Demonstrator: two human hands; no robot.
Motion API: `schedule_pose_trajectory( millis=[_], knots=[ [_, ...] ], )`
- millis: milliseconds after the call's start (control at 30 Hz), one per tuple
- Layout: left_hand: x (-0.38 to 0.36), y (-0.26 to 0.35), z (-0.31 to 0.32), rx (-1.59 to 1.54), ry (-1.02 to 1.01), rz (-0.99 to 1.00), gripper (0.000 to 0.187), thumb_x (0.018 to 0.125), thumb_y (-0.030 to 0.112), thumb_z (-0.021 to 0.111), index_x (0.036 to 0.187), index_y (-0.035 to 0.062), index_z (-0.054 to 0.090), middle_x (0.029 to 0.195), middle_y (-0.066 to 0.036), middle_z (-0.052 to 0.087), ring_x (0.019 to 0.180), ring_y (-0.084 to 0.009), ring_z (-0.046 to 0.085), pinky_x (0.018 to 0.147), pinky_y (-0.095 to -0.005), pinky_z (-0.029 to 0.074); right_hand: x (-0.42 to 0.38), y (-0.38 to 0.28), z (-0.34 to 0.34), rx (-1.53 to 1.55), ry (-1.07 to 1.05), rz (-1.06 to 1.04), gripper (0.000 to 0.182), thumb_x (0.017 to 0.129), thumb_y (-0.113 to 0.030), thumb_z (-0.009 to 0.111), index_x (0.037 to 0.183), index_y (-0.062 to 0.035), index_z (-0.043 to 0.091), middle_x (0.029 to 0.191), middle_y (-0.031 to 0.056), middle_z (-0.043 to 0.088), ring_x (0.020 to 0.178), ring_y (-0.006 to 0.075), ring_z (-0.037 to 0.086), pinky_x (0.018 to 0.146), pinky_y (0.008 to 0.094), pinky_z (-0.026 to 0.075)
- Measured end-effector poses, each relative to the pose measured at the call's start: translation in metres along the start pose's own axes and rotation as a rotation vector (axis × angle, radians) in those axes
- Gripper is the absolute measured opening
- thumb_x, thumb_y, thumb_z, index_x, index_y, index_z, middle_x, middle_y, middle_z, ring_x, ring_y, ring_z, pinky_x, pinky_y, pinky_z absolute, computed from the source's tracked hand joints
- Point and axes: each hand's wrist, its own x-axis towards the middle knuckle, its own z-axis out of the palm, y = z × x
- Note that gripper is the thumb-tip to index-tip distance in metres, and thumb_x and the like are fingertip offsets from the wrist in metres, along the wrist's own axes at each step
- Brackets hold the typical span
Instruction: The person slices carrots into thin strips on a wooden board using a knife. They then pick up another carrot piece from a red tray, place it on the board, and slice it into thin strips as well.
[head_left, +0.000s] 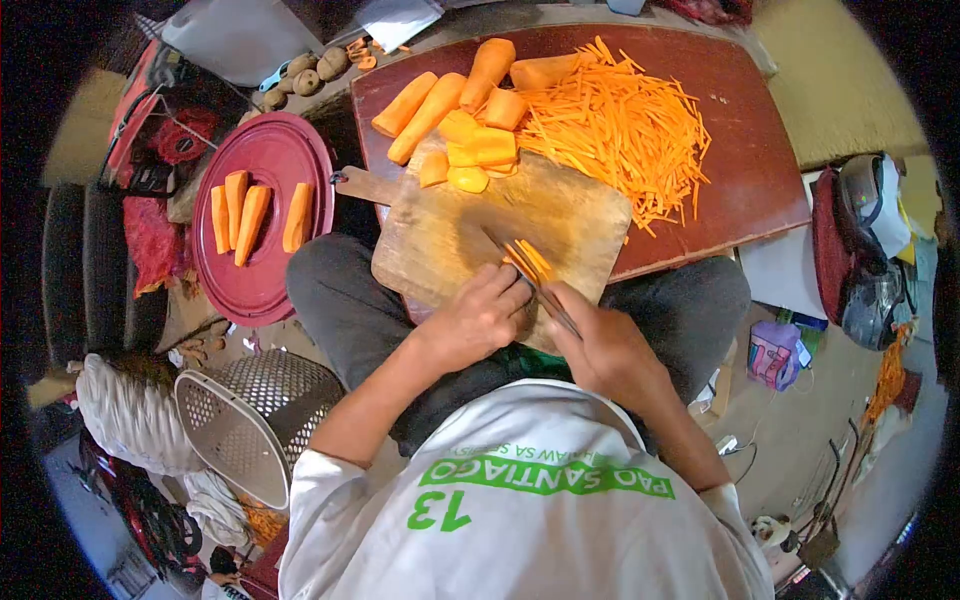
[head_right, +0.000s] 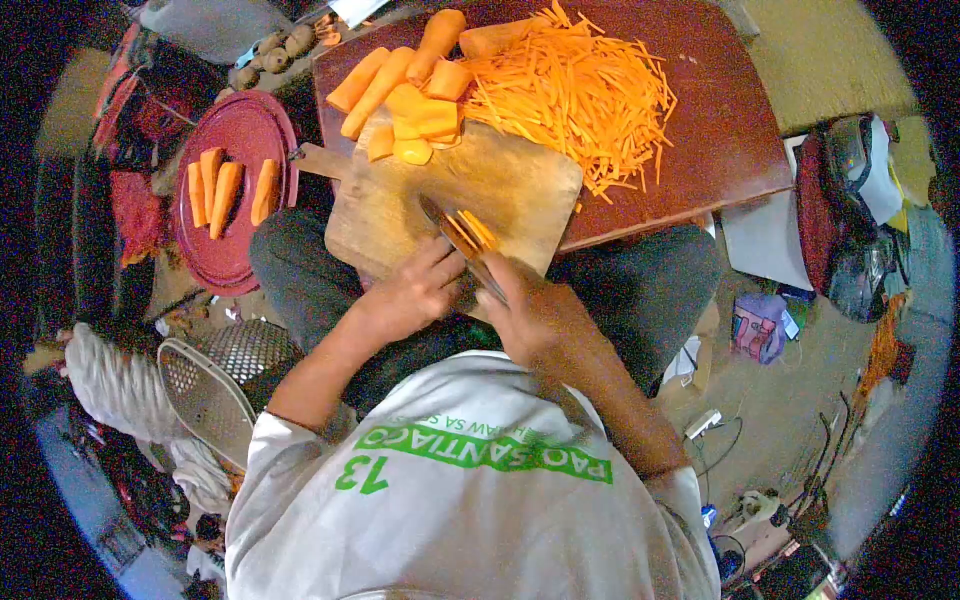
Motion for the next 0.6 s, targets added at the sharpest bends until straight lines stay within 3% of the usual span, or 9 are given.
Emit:
schedule_pose_trajectory(
  millis=[133,233,333,433,600],
  knots=[
    [-0.006,-0.003,0.008,0.001,0.01,0.003,0.019,0.074,0.015,0.073,0.085,0.0001,0.076,0.098,-0.01,0.064,0.103,-0.0303,0.061,0.087,-0.0408,0.051,0.022,0.007,0.001,-0.036,0.038,-0.11,0.034,0.107,-0.023,0.063,0.135,-0.0061,0.053,0.107,0.0299,0.072,0.1,0.0528,0.071,0.081,0.0617,0.057],
    [-0.006,-0.002,0.007,0.006,0.05,-0.011,0.018,0.074,0.015,0.074,0.084,0.0003,0.076,0.097,-0.01,0.064,0.101,-0.0294,0.062,0.086,-0.0399,0.052,-0.008,-0.005,-0.013,0.024,-0.023,0.022,0.033,0.108,-0.023,0.061,0.134,-0.0055,0.054,0.108,0.0299,0.072,0.1,0.0529,0.071,0.082,0.0624,0.057],
    [-0.006,-0.002,0.003,0.005,0.035,-0.02,0.018,0.073,0.015,0.075,0.084,0.0004,0.076,0.098,-0.009,0.065,0.1,-0.0286,0.062,0.085,-0.0396,0.052,-0.035,-0.006,-0.015,-0.045,-0.039,0.078,0.037,0.108,-0.018,0.06,0.142,-0.005,0.055,0.099,0.0291,0.072,0.096,0.0531,0.07,0.076,0.0567,0.056],
    [-0.006,-0.002,0.005,0.004,0.058,-0.02,0.019,0.074,0.015,0.075,0.085,-0.0002,0.076,0.098,-0.009,0.065,0.099,-0.0282,0.062,0.084,-0.04,0.053,-0.022,0.001,0.0,-0.098,0.022,-0.034,0.036,0.108,-0.017,0.061,0.141,-0.0051,0.055,0.099,0.029,0.071,0.094,0.0534,0.07,0.075,0.0574,0.055],
    [-0.008,-0.003,0.009,-0.007,0.056,-0.002,0.022,0.074,0.014,0.074,0.089,-0.0015,0.076,0.1,-0.01,0.066,0.1,-0.0288,0.062,0.085,-0.041,0.053,0.014,-0.004,0.001,0.002,0.02,-0.037,0.029,0.108,-0.023,0.062,0.129,-0.0041,0.056,0.108,0.0306,0.071,0.099,0.0527,0.071,0.082,0.0608,0.057]
  ],
)
